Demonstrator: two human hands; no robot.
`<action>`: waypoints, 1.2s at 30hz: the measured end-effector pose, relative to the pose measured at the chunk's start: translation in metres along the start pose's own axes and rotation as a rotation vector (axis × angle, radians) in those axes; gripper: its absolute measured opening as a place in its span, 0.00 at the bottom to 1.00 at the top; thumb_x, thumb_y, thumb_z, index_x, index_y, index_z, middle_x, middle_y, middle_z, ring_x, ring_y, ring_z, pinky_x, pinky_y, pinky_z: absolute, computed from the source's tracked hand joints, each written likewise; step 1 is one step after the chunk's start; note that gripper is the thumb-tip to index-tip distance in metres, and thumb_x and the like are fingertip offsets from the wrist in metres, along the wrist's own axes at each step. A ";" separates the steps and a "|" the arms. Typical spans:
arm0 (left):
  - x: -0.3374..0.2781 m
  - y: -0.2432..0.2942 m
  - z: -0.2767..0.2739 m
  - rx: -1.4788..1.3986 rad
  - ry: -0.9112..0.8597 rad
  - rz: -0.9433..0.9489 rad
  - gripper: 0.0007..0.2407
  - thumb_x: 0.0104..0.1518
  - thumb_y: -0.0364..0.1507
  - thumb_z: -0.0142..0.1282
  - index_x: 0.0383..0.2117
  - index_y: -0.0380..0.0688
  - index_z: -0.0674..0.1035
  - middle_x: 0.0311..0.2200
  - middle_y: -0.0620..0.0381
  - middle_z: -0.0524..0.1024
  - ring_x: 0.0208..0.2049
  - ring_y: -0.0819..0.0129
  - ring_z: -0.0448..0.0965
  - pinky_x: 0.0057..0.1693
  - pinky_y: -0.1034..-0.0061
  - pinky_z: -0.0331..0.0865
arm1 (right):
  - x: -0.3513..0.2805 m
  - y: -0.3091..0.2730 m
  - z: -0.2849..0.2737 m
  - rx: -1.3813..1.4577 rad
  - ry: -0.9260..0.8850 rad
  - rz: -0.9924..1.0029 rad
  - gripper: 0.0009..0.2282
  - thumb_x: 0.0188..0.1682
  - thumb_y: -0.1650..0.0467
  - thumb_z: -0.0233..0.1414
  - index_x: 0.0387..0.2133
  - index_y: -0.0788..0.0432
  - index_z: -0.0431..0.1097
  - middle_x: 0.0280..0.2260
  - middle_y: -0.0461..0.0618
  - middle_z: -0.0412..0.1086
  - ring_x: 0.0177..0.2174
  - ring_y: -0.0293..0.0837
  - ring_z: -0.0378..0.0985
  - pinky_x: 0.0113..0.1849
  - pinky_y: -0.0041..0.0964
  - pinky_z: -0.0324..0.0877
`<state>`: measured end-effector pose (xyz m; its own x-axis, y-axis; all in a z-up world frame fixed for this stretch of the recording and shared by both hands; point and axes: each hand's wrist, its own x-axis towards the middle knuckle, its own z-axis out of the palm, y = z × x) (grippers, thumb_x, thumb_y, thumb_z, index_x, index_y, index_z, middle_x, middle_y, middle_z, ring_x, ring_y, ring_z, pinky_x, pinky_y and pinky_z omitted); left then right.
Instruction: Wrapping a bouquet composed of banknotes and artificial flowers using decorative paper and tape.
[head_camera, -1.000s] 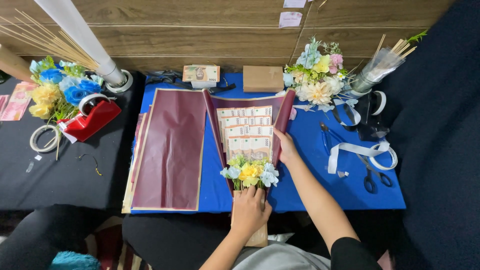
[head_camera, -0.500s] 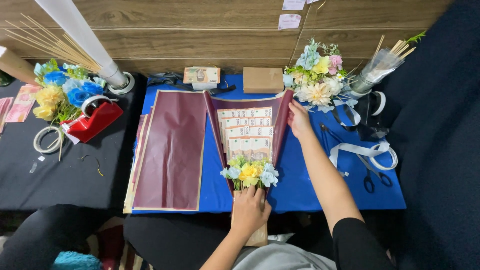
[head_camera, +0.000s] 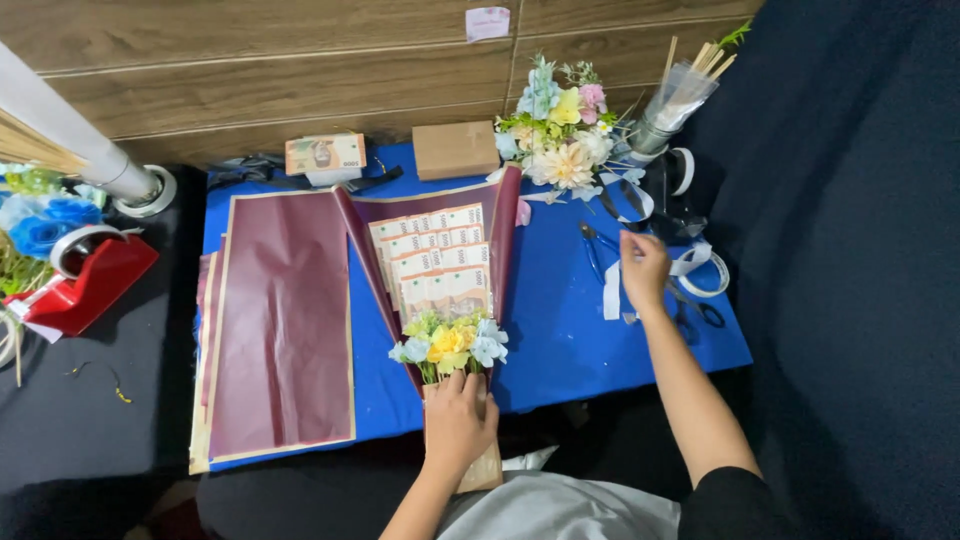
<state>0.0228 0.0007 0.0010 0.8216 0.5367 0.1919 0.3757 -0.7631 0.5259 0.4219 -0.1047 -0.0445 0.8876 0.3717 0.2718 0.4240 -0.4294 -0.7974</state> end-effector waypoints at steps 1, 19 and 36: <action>-0.001 -0.001 0.002 0.004 0.004 0.001 0.08 0.57 0.32 0.53 0.38 0.43 0.77 0.29 0.53 0.71 0.28 0.56 0.71 0.36 0.64 0.63 | 0.010 0.020 -0.013 -0.141 0.119 -0.148 0.09 0.57 0.68 0.54 0.42 0.58 0.80 0.41 0.51 0.76 0.40 0.48 0.77 0.45 0.42 0.70; -0.001 0.000 0.003 0.012 0.020 -0.024 0.08 0.56 0.32 0.54 0.37 0.43 0.77 0.29 0.54 0.70 0.28 0.58 0.70 0.36 0.64 0.62 | 0.116 0.064 -0.081 0.019 -0.140 0.497 0.11 0.53 0.71 0.57 0.47 0.61 0.76 0.45 0.52 0.77 0.46 0.44 0.78 0.51 0.36 0.70; 0.001 0.000 0.004 -0.005 0.033 -0.042 0.08 0.54 0.32 0.56 0.37 0.44 0.78 0.29 0.54 0.71 0.28 0.58 0.71 0.36 0.64 0.65 | 0.081 0.025 -0.121 0.195 -0.122 0.521 0.19 0.49 0.77 0.58 0.55 0.55 0.73 0.36 0.49 0.77 0.35 0.33 0.77 0.44 0.25 0.71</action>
<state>0.0248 -0.0001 -0.0026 0.7907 0.5797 0.1966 0.4072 -0.7379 0.5382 0.5258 -0.1855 0.0228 0.9385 0.2488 -0.2395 -0.1159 -0.4264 -0.8971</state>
